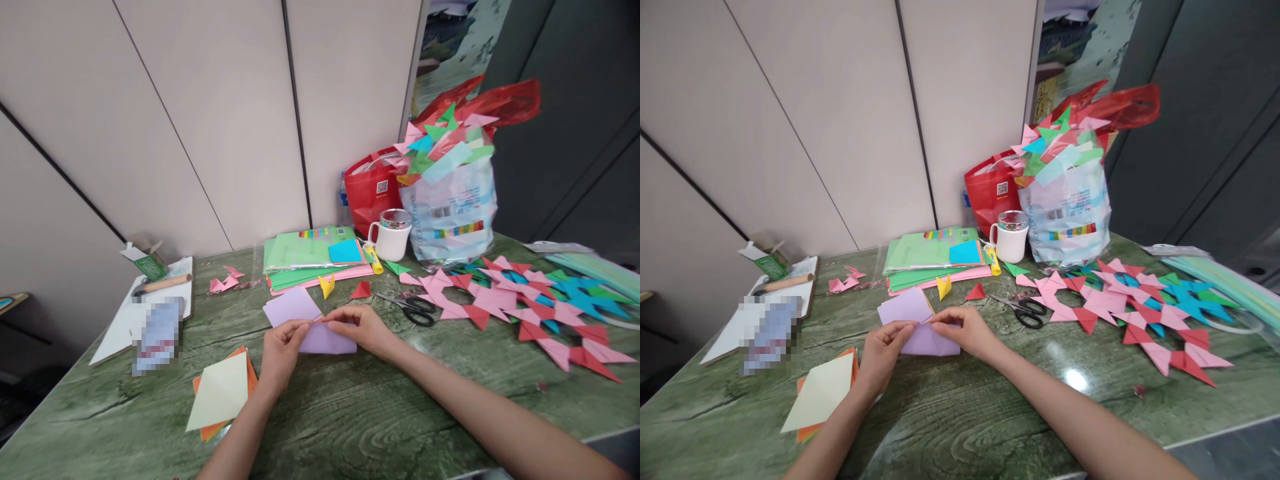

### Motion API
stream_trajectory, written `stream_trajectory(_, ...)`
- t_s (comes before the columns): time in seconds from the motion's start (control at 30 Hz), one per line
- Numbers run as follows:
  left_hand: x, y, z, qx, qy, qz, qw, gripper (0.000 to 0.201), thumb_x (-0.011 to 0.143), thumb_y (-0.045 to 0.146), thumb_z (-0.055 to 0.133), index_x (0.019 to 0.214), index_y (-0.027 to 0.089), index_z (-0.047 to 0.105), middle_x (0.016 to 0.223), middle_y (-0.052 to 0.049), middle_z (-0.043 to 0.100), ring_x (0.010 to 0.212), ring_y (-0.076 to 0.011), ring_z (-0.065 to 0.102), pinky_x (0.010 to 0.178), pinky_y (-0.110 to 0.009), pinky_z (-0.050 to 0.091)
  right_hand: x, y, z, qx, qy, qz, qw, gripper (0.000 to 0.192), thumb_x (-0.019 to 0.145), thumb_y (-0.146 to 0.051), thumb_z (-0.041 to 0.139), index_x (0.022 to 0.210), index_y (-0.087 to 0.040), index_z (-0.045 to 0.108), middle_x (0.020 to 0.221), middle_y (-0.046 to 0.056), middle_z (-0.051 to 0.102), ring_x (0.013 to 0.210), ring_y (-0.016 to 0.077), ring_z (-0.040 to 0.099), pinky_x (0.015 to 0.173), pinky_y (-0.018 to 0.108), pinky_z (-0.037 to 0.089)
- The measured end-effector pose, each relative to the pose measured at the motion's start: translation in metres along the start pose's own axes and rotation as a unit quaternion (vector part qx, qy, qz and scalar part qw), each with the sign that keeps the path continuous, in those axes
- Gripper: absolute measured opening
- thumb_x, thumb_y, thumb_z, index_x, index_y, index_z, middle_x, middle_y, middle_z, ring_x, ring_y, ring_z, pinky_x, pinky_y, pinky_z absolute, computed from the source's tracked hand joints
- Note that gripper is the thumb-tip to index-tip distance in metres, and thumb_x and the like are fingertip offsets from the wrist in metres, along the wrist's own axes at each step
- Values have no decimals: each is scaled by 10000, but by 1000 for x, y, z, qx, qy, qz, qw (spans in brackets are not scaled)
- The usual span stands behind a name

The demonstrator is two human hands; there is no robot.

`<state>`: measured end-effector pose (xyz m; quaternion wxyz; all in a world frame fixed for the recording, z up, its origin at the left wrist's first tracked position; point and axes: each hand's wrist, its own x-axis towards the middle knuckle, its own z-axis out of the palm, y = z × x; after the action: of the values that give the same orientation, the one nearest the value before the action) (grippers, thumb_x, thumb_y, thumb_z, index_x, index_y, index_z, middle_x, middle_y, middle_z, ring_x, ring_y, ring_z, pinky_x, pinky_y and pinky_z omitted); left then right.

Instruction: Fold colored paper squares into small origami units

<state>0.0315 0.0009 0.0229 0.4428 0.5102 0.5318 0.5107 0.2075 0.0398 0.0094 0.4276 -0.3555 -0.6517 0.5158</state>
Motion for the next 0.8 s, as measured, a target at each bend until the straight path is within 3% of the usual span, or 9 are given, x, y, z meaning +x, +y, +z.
stream_trajectory(0.17,-2,-4,2,-13,-34,-14,999,189,680,319,652,752,157,717,736,-56,714,685,-177,617,596,-228,438,-1,4,2,-30,14,21,999,217,672,-374,657,683,-163,706,659,26,688,587,149,587,546,251,439)
stream_trajectory(0.37,-3,-2,5,-71,-59,-57,994,340,685,325,653,977,151,630,781,-46,695,691,-164,618,621,-256,487,-2,1,1,-41,54,7,998,213,672,-366,652,688,-158,698,697,37,702,639,166,610,615,268,467)
stream_trajectory(0.53,-8,2,11,-77,-96,-87,989,326,570,246,743,846,106,639,781,-43,678,696,-168,611,684,-320,523,-3,-2,2,-50,89,3,995,218,664,-363,648,668,-149,687,702,49,704,668,181,624,643,286,484)
stream_trajectory(0.8,-8,0,14,-109,-66,-136,983,302,561,288,746,773,93,652,674,-29,687,642,-180,641,685,-345,541,-4,-5,5,-36,101,8,994,195,659,-340,646,663,-148,680,690,49,699,646,177,619,622,288,487)
